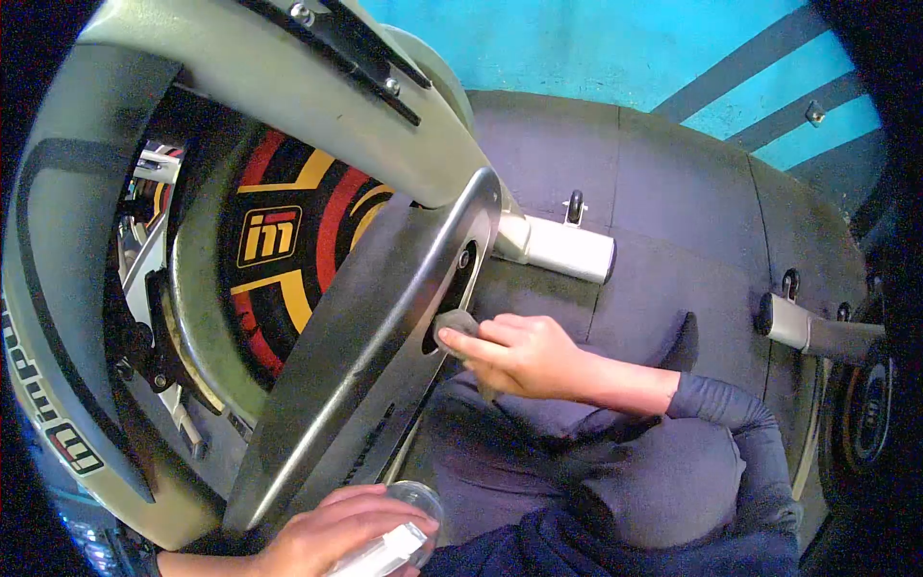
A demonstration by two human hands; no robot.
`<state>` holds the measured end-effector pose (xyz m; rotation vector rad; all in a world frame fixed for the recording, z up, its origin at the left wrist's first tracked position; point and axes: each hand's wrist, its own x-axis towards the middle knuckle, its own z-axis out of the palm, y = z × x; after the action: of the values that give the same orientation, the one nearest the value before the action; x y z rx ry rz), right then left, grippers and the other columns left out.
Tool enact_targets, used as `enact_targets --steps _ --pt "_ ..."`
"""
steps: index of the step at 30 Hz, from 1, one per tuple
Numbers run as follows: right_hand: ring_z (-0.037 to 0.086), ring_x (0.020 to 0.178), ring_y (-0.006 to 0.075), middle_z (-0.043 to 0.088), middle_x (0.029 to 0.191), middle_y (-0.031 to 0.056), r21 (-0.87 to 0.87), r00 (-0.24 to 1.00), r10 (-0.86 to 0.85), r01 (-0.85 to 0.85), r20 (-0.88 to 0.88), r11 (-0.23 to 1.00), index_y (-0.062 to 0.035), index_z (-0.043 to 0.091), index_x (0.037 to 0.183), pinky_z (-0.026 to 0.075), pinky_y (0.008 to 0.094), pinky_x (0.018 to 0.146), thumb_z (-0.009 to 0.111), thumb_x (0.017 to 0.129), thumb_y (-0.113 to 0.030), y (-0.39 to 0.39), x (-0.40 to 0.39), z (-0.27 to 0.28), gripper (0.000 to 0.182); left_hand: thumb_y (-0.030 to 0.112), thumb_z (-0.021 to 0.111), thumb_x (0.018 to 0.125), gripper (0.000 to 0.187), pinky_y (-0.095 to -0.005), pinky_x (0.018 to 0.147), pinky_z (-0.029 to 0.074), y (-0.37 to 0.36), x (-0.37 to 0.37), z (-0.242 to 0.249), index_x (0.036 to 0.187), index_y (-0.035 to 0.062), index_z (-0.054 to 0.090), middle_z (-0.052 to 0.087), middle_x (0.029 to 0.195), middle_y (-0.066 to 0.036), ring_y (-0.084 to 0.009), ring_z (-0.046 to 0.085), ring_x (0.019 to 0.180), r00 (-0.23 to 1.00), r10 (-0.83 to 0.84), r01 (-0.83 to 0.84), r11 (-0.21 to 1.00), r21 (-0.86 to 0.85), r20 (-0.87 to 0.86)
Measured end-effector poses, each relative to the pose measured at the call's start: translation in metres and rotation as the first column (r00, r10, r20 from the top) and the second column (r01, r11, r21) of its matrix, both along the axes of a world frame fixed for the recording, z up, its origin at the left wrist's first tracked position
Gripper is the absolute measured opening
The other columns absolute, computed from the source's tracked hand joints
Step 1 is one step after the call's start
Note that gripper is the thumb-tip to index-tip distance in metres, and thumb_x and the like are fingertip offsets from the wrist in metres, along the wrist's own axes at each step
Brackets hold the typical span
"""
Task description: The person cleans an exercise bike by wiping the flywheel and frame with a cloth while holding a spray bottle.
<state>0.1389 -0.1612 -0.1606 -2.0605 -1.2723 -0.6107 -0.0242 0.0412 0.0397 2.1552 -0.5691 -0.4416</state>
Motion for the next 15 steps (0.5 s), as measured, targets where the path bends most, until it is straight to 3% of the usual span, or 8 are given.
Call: enact_targets --steps 2,3,4,7,8,11,13,15 --pt "0.054 0.057 0.0188 0.047 0.067 0.002 -0.089 0.989 -0.069 0.081 0.129 0.993 -0.0262 0.058 0.13 0.049 0.0351 0.049 0.066 0.076 -0.018 -0.009 0.015 0.011 0.055 0.001 0.067 0.073 0.048 -0.0437 0.1 0.042 0.001 0.001 0.0 0.12 0.0009 0.058 0.064 0.114 -0.014 -0.0306 0.061 0.107 1.0 0.009 -0.009 1.0 -0.001 -0.011" --pt "0.053 0.056 0.0201 0.047 0.066 0.0017 -0.032 0.982 -0.142 0.147 0.122 0.989 -0.0315 0.058 0.128 0.049 0.0356 0.049 0.065 0.076 -0.018 -0.011 0.023 0.006 0.054 0.001 0.067 0.073 0.048 -0.0434 0.1 0.041 0.001 0.002 -0.001 0.12 0.001 0.058 0.064 0.114 -0.014 -0.0304 0.061 0.107 1.0 0.011 -0.011 1.0 -0.004 -0.007" --pt "0.054 0.056 0.0219 0.048 0.067 0.0022 -0.038 0.968 -0.223 0.229 0.115 0.973 -0.0291 0.059 0.128 0.05 0.0364 0.049 0.066 0.077 -0.017 -0.014 0.033 0.005 0.053 0.001 0.067 0.073 0.048 -0.0432 0.1 0.041 0.001 0.001 -0.001 0.12 0.0012 0.058 0.064 0.113 -0.014 -0.0302 0.061 0.107 1.0 0.013 -0.013 1.0 -0.007 -0.002" --pt "0.055 0.057 0.0237 0.049 0.067 0.0036 0.022 0.968 -0.23 0.229 0.105 0.973 -0.0243 0.059 0.129 0.048 0.0374 0.049 0.067 0.077 -0.016 -0.018 0.04 0.007 0.053 0.001 0.066 0.073 0.047 -0.043 0.099 0.042 0.0 -0.001 -0.001 0.119 0.0011 0.058 0.064 0.111 -0.014 -0.03 0.062 0.104 0.998 0.047 -0.048 0.998 -0.033 -0.034" --pt "0.061 0.059 0.0223 0.057 0.07 0.0028 0.015 0.97 -0.235 0.235 0.066 0.972 -0.0274 0.059 0.125 0.053 0.0369 0.049 0.066 0.079 -0.023 -0.012 0.034 0.002 0.046 0.001 0.066 0.073 0.047 -0.043 0.099 0.042 0.0 -0.001 0.0 0.119 0.0011 0.058 0.064 0.111 -0.014 -0.03 0.062 0.104 0.998 0.045 -0.046 0.998 -0.031 -0.033" --pt "0.06 0.055 0.0207 0.057 0.069 0.0018 0.053 0.997 -0.061 0.059 0.044 0.997 -0.0211 0.06 0.124 0.05 0.0364 0.043 0.066 0.078 -0.02 0.0 0.008 0.0 0.047 0.003 0.066 0.074 0.046 -0.0431 0.098 0.042 0.002 0.001 0.001 0.119 0.0011 0.058 0.064 0.109 -0.014 -0.0297 0.063 0.102 1.0 0.0 0.0 1.0 0.015 0.02" --pt "0.059 0.055 0.0191 0.054 0.066 -0.0006 0.007 0.997 -0.067 0.066 0.048 0.998 -0.0279 0.061 0.124 0.05 0.0344 0.044 0.066 0.077 -0.02 0.0 0.004 0.003 0.048 0.012 0.08 0.073 0.048 -0.0469 0.106 0.039 0.008 -0.001 -0.001 0.116 0.0043 0.062 0.067 0.116 -0.009 -0.0255 0.063 0.111 0.995 0.018 -0.006 0.992 0.123 -0.1" --pt "0.059 0.057 0.0183 0.051 0.066 -0.0025 -0.043 0.978 -0.131 0.139 0.163 0.989 -0.0364 0.061 0.123 0.051 0.0328 0.045 0.066 0.076 -0.023 -0.009 0.021 0.007 0.048 0.012 0.08 0.072 0.048 -0.0465 0.106 0.038 0.009 0.0 -0.001 0.116 0.0042 0.062 0.068 0.115 -0.009 -0.0252 0.063 0.11 0.994 0.02 -0.005 0.992 0.129 -0.11"
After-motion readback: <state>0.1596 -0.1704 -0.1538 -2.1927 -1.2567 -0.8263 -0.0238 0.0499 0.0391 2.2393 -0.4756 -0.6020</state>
